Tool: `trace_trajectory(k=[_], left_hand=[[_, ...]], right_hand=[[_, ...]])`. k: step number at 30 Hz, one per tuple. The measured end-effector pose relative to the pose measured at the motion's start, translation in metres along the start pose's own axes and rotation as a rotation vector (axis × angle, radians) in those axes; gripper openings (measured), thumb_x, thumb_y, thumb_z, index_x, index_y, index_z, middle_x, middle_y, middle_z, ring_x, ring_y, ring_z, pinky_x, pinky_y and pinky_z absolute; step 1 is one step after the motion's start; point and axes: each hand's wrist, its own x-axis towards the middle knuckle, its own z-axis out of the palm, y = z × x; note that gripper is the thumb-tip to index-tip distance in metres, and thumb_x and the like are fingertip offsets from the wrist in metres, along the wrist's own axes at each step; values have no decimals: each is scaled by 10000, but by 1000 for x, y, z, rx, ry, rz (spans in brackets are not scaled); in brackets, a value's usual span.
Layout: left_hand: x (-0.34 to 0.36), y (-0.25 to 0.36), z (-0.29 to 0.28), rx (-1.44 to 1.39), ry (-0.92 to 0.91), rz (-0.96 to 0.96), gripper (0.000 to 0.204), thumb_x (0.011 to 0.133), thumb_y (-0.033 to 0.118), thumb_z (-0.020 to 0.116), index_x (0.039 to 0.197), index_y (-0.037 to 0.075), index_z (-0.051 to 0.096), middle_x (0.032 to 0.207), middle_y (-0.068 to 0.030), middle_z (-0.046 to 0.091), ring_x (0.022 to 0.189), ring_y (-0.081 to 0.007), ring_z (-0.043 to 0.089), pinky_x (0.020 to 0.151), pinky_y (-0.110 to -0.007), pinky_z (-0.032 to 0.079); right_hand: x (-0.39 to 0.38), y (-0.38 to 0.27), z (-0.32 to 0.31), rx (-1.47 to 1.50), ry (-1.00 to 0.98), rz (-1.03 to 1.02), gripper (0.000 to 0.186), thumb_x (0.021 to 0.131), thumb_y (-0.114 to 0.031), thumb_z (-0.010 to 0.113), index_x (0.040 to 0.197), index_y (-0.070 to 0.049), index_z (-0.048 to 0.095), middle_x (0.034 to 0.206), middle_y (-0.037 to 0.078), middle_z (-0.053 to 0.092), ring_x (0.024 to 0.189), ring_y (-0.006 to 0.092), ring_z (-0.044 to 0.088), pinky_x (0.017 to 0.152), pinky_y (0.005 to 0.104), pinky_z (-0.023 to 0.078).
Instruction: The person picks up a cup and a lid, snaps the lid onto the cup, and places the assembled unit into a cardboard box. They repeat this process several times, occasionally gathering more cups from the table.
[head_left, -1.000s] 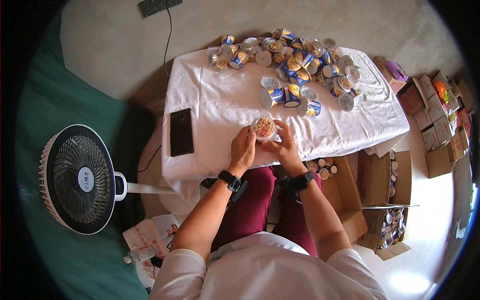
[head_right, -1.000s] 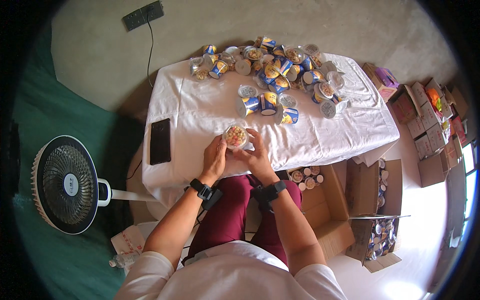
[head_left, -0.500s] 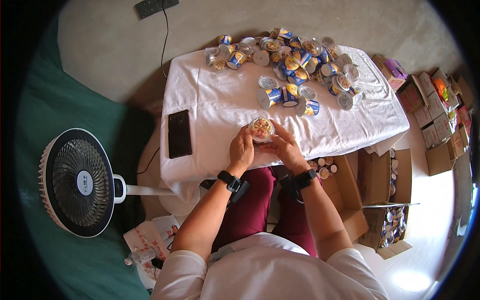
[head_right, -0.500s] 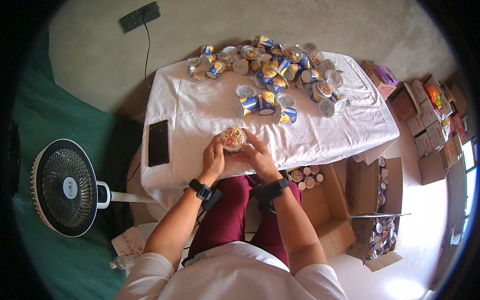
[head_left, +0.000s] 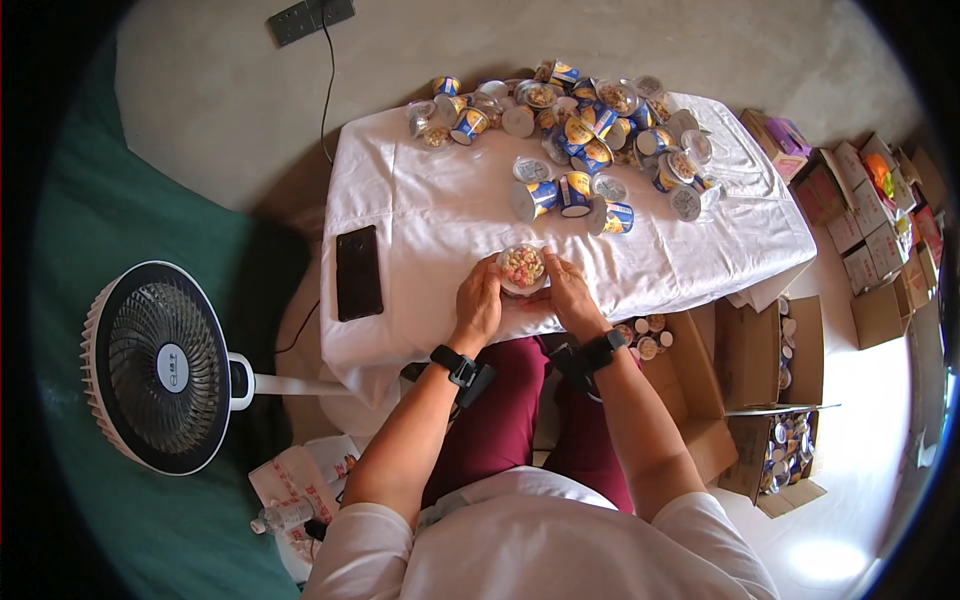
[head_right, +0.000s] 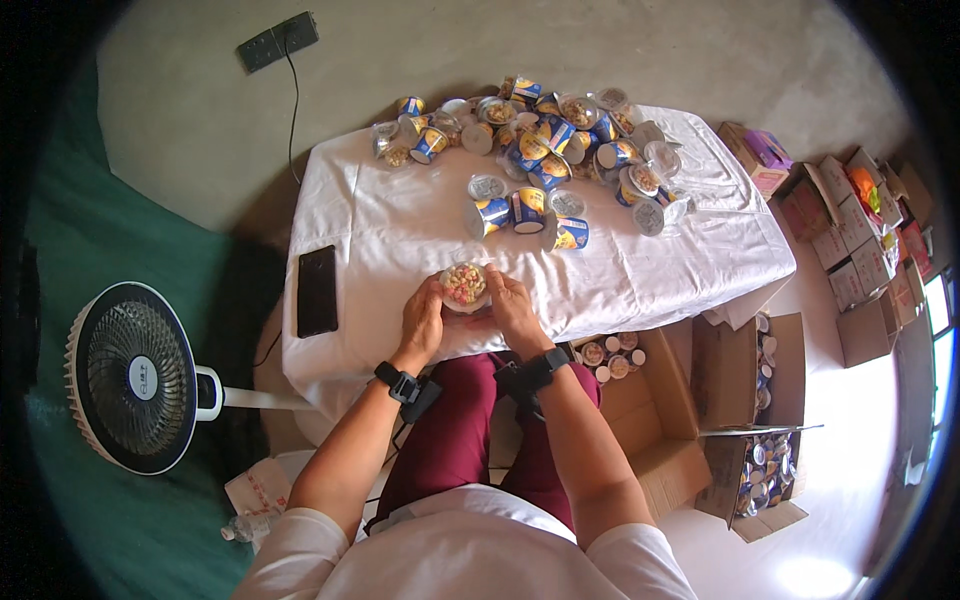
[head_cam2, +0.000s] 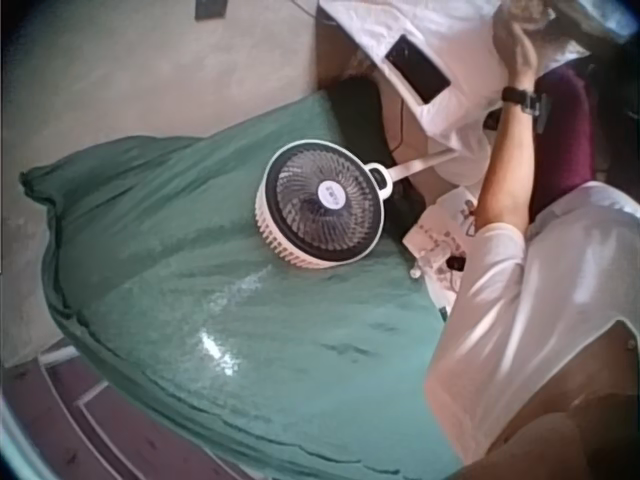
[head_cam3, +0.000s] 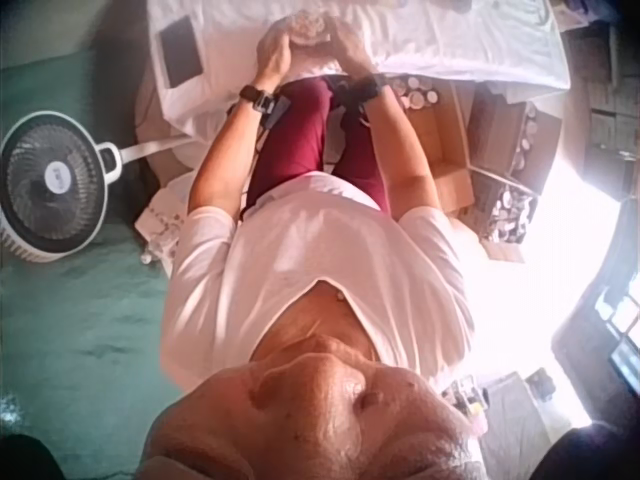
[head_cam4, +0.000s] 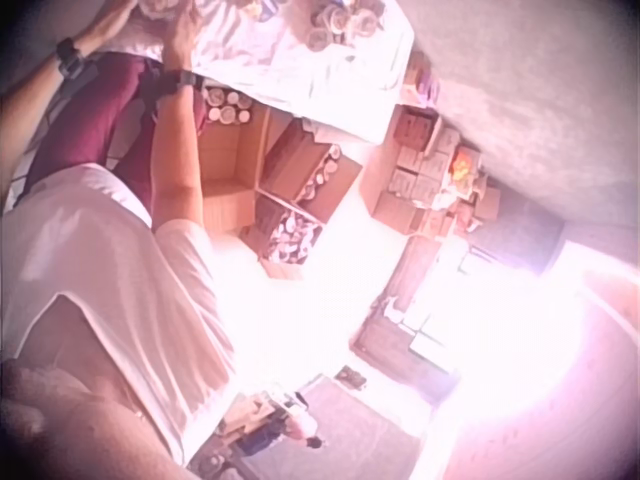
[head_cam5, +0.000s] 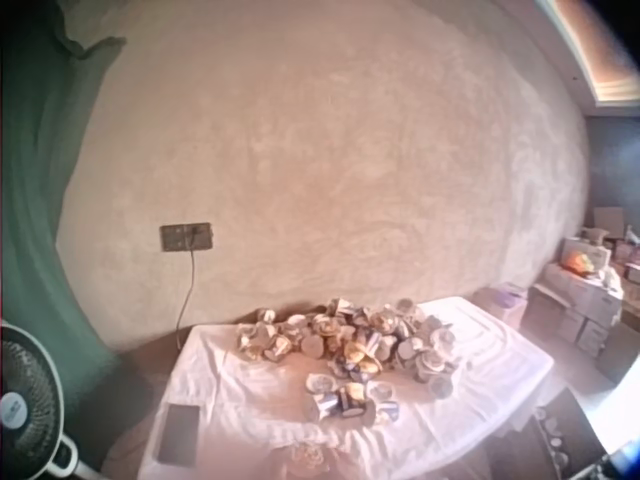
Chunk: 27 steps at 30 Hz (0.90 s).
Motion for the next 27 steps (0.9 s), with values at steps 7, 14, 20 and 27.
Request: trace_trajectory(k=[7, 14, 20, 27], left_hand=[[0, -8, 0, -93, -86, -32, 478, 1010, 390, 295, 1207, 33, 544, 1152, -120, 601, 1044, -230, 587, 911, -331, 447], [3, -12, 0, -574, -226, -171, 516, 1008, 417, 284, 1219, -4, 495, 1117, -101, 589, 1046, -186, 574, 921, -313, 457], [-21, 0, -6, -624, -64, -262, 483, 975, 447, 393, 1207, 31, 472, 1054, -82, 588, 975, -164, 595, 862, -321, 492], [-49, 10, 5, -587, -127, -279, 458, 970, 416, 430, 1226, 37, 448, 1043, -60, 552, 965, -133, 567, 863, -284, 459]], right_hand=[[-15, -3, 6, 224, -88, -11, 439, 988, -270, 400, 1289, 50, 406, 1209, 181, 530, 983, 277, 624, 787, 388, 567], [-41, 1, 25, 294, -64, -199, 471, 961, -167, 420, 1386, 10, 319, 1183, 168, 525, 1010, 266, 603, 836, 371, 532], [-59, 8, 21, -196, -5, -194, 523, 940, -340, 459, 1263, 71, 482, 828, 94, 575, 719, 152, 553, 624, 277, 438], [-76, 17, 22, -456, 228, -258, 573, 958, -451, 419, 829, 79, 593, 678, 103, 556, 659, 160, 470, 621, 322, 412]])
